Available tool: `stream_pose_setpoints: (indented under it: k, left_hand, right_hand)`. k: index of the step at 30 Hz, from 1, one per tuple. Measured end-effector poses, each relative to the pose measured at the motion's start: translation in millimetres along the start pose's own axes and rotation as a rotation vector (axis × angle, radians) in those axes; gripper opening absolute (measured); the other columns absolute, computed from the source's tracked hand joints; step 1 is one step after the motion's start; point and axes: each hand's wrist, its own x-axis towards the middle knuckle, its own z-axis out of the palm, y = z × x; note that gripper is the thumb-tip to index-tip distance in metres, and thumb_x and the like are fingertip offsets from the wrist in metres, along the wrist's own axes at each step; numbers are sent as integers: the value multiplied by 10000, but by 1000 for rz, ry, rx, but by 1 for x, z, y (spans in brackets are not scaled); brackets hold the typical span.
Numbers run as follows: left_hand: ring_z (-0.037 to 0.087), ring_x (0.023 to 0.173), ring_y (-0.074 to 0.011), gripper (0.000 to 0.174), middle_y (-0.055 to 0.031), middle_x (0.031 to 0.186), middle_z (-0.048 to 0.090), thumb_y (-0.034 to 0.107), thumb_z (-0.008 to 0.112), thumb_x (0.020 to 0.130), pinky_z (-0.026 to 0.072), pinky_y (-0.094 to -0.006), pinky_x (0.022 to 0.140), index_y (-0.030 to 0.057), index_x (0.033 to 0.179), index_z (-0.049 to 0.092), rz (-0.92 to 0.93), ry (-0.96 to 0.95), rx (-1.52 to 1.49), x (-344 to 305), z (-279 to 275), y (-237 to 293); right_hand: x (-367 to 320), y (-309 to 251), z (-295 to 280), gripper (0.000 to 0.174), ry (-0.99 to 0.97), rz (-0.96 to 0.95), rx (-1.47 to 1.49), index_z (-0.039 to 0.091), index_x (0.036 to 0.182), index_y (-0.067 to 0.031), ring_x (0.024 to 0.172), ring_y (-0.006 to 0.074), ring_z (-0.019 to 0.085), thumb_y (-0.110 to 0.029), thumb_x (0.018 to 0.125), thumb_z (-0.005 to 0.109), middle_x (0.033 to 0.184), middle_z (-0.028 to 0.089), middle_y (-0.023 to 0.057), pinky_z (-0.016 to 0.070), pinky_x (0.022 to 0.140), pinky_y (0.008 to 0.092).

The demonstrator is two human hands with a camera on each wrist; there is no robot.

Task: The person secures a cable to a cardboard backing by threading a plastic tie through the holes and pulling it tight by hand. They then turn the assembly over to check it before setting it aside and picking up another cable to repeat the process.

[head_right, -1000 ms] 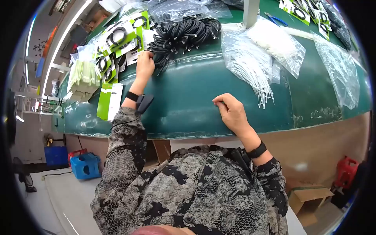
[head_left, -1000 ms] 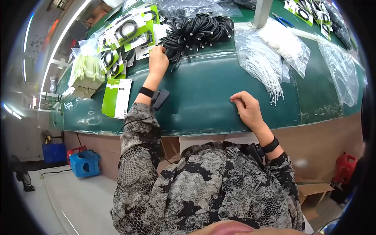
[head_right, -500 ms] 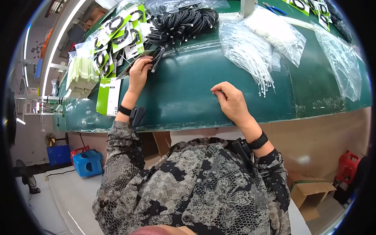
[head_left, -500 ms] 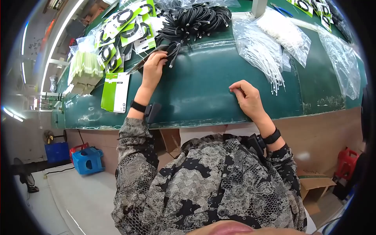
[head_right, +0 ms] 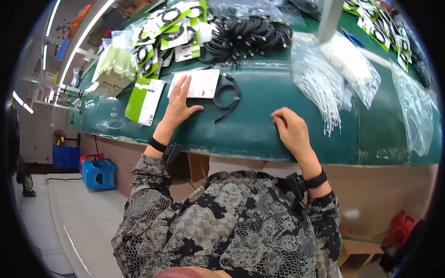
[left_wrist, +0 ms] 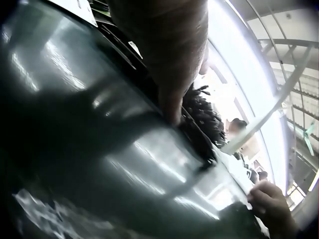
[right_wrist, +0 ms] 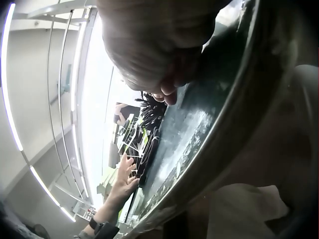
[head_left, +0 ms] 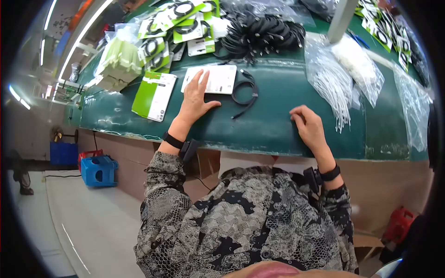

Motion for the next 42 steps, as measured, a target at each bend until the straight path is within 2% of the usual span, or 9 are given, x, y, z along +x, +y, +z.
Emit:
stream_pose_setpoints:
  k: [2,12,17,18,22,24,26,33,42]
  left_hand:
    - [575,1022,-312,596,-132,1188,559,23,671,729,488,-357,815,117,1287,485,22,121,126,1,3,-32]
    - [646,840,-326,360,-154,962,654,-4,550,833,522,-385,724,109,1175,564,112,-362,-59,62,-60,-112]
    - [634,882,-340,280,-163,961,657,15,524,825,522,-412,722,104,1076,606,-27,190,440,137,-116,-140]
    - [630,907,-329,272,-163,971,656,29,537,817,519,-404,738,92,1071,612,33,400,459,147,-116,-138]
    - [622,906,-318,214,-155,972,652,94,574,819,513,-388,752,63,1020,639,13,267,510,156,-82,-103]
    - [625,838,-312,181,-135,924,649,161,624,804,508,-390,741,44,937,657,176,128,52,145,-33,-74]
    - [622,824,-305,190,-123,874,639,219,665,776,502,-396,733,51,865,663,335,-207,131,132,19,-60]
    - [616,840,-306,260,-119,886,602,258,685,775,497,-403,727,61,916,591,85,-71,184,95,78,-28]
    - [596,777,-313,178,-123,872,574,126,663,809,487,-373,674,37,936,576,-110,-227,-187,31,33,64]
  right_hand:
    - [-3,5,2,54,31,-29,40,599,885,4,630,104,571,21,854,558,742,618,59,444,589,230]
    - [-7,2,-2,58,49,29,87,606,882,0,647,141,601,22,847,566,731,617,87,454,586,244]
    - [-4,1,1,54,76,28,107,601,885,4,648,89,580,26,858,560,727,616,54,443,588,219]
    - [-5,0,0,54,78,24,112,601,886,4,648,88,577,26,858,560,726,615,53,442,587,218]
    - [-5,1,-1,54,75,10,108,601,890,4,655,86,574,25,859,562,727,614,53,442,591,217]
    - [-6,2,0,54,73,3,103,600,891,4,659,85,573,25,860,562,727,614,53,442,594,217]
    - [-6,5,1,53,78,-7,119,600,896,3,663,85,572,20,861,564,735,615,53,440,595,217]
    - [-9,5,-1,60,72,1,109,600,908,2,669,101,579,15,860,566,748,617,64,444,602,227]
    - [-9,9,0,78,54,-28,37,610,934,-6,643,105,571,-19,871,567,774,627,62,444,586,236]
